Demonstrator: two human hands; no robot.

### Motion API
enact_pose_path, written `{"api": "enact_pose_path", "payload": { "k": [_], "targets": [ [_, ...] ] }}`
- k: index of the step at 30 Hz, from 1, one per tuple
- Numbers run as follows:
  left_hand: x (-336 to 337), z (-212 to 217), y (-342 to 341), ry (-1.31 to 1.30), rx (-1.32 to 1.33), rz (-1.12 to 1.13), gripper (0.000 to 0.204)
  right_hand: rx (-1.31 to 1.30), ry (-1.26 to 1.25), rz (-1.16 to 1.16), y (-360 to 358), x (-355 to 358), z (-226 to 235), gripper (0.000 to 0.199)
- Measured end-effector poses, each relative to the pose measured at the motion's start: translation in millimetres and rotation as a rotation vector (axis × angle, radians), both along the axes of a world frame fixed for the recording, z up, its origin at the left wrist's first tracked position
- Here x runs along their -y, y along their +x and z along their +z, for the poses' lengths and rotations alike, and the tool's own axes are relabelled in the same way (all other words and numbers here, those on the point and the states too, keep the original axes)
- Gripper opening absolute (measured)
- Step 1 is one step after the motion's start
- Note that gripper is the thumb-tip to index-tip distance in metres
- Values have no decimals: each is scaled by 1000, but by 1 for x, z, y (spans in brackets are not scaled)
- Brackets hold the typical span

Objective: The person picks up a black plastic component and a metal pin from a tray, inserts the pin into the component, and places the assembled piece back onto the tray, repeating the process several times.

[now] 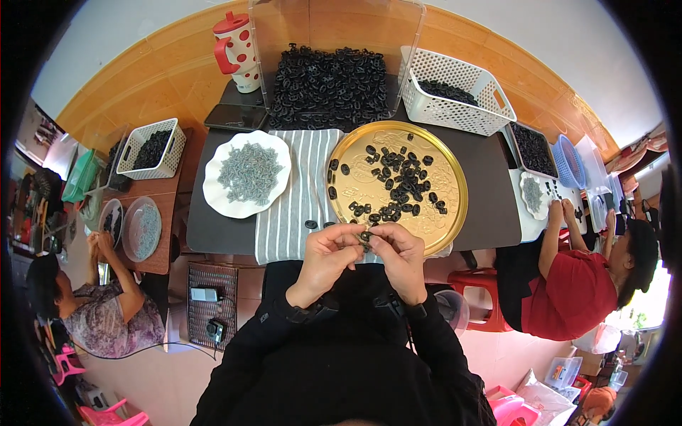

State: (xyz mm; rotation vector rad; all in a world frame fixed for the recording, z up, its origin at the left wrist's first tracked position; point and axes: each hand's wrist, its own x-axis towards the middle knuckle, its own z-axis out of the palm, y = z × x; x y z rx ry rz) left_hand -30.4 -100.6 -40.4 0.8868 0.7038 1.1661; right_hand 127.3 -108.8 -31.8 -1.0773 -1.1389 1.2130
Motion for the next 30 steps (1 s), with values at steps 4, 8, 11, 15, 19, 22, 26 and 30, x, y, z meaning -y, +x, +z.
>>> {"api": "enact_pose_path", "payload": {
  "k": [4, 8, 11, 15, 19, 22, 26, 30],
  "targets": [
    [1, 0, 0, 0, 15, 18, 30, 24, 39, 28, -3, 1, 2, 8],
    [2, 3, 0, -4, 8, 23, 28, 8, 56, 24, -5, 3, 5, 8],
    [2, 2, 0, -15, 29, 41, 28, 46, 87, 47, -5, 2, 5, 9],
    [3, 1, 0, -18, 34, 59, 27, 96, 122, 68, -3, 1, 2, 11],
    [2, 0, 0, -3, 80, 55, 27, 103, 191, 84, -2, 2, 2, 21],
    [3, -2, -3, 5, 97, 37, 27, 120, 211, 97, -1, 3, 6, 28],
    [3, -1, -4, 43, 68, 19, 28, 201, 265, 90, -1, 3, 6, 32],
    [5, -2, -4, 65, 66, 13, 27, 251, 271, 66, -1, 4, 5, 33]
  ]
}}
